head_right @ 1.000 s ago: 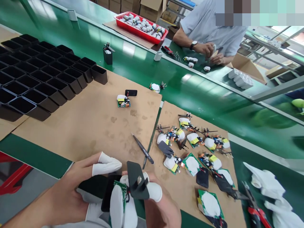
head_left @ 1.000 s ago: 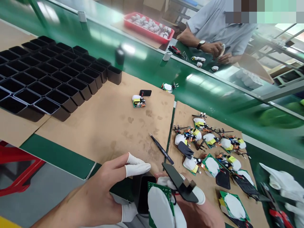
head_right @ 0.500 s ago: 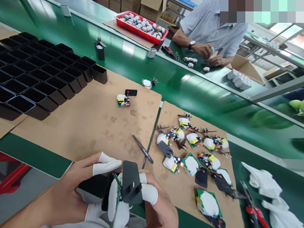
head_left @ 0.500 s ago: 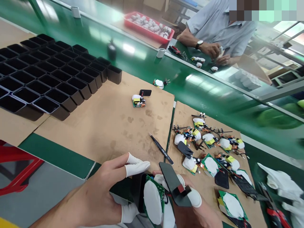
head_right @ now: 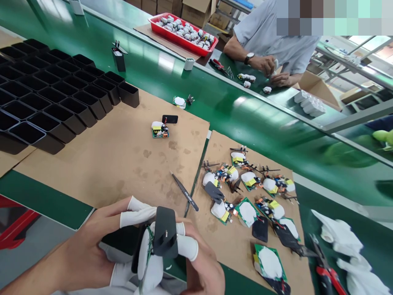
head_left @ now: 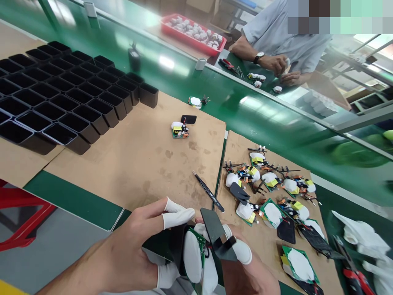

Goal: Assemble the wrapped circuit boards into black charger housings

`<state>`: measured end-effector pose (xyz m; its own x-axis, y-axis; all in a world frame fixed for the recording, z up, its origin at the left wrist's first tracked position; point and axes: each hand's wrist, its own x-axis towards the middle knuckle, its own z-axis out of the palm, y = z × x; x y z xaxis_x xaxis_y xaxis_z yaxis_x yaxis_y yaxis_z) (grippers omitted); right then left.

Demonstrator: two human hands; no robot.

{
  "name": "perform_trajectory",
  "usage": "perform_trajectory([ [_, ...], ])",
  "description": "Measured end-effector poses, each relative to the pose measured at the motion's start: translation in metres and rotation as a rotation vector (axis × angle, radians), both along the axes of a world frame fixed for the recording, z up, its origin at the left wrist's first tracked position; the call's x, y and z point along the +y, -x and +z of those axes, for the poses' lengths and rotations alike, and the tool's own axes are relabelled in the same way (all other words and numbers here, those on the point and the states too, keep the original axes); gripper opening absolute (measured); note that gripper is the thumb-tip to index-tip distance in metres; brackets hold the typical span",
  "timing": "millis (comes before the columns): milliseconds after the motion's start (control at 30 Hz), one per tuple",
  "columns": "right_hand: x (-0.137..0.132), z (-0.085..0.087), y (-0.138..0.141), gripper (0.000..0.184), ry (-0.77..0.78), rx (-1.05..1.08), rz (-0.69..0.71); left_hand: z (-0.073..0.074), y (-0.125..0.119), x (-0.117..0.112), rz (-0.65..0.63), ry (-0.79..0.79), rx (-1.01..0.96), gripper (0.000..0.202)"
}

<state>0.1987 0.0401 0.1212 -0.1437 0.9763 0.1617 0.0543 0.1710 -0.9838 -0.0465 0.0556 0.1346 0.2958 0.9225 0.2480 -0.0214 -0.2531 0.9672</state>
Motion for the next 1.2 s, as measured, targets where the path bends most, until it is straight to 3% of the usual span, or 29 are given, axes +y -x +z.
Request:
perform_trajectory([
  [167,0.005,0.008,0.008,0.06,-0.09,0.012,0.092,-0.002,0.001,-0.002,0.0,0.014,0.004,0.107],
  [400,-0.007,0.02,0.024,0.06,0.055,-0.062,-0.086,-0.004,0.0,0.0,0.015,-0.01,0.007,0.102],
  [533,-0.019,0.007,0.035,0.071,0.074,-0.063,-0.098,-0.008,0.0,-0.002,0.038,-0.04,-0.003,0.094],
  [700,-0.029,-0.012,0.026,0.072,0.204,0.078,-0.281,-0.013,0.002,-0.017,0.189,0.066,0.128,0.089],
  [867,-0.015,-0.02,-0.007,0.058,0.126,0.12,-0.417,0.009,-0.008,-0.026,0.39,0.31,-0.244,0.047],
  [967,-0.014,-0.038,-0.014,0.067,0.084,0.067,-0.469,0.026,-0.021,-0.032,0.398,0.381,-0.315,0.049],
  [1067,-0.019,-0.056,-0.012,0.076,0.019,-0.021,-0.41,0.038,-0.03,-0.038,0.384,0.406,-0.446,0.053],
  [1200,-0.016,-0.048,-0.01,0.068,0.009,-0.31,-0.214,0.058,-0.033,-0.039,0.362,0.503,-0.898,0.062],
])
